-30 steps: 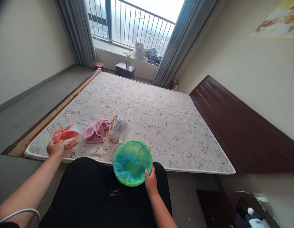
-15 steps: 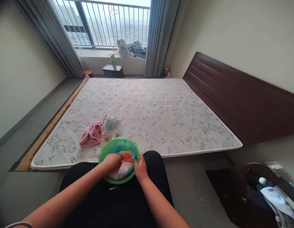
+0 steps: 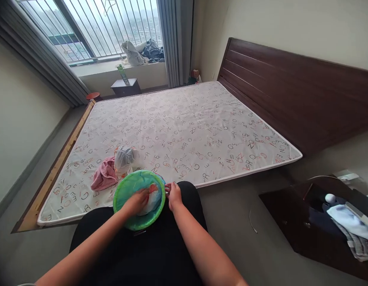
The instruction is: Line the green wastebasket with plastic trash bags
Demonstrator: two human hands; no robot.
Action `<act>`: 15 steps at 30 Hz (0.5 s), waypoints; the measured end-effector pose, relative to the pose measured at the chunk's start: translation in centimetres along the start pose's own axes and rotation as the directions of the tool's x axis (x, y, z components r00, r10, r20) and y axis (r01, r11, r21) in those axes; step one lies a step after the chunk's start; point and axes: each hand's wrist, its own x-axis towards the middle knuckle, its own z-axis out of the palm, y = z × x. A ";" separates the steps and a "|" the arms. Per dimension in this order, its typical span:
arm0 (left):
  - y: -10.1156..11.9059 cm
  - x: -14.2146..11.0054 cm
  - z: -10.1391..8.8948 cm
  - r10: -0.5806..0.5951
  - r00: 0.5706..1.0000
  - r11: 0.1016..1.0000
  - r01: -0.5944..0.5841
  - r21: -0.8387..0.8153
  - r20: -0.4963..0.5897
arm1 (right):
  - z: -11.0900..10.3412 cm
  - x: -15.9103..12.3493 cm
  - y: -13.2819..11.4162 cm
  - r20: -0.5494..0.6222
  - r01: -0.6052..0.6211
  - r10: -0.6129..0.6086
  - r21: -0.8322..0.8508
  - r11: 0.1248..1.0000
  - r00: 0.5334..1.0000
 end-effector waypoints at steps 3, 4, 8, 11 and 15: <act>0.2 -4.4 0.8 0.180 0.984 0.943 -0.168 0.286 -0.015 | 1.0 3.5 -0.7 0.014 -0.017 0.019 -0.115 0.993 1.000; 0.2 -5.6 1.4 0.200 0.980 0.916 -0.191 0.354 0.010 | 1.7 4.6 -1.0 0.039 -0.008 0.014 -0.140 0.990 0.999; -0.6 -7.4 2.6 0.018 0.997 0.843 -0.055 0.535 0.074 | 4.4 7.8 -2.0 0.147 0.042 -0.005 -0.249 0.968 0.989; -2.8 -7.8 1.9 -0.095 0.988 0.793 -0.001 0.609 0.126 | 5.0 8.3 -2.2 0.225 0.078 -0.011 -0.292 0.953 0.974; -5.6 -9.5 0.9 -0.042 0.982 0.807 -0.076 0.585 0.186 | 3.8 7.9 -2.5 0.279 0.114 -0.036 -0.266 0.957 0.960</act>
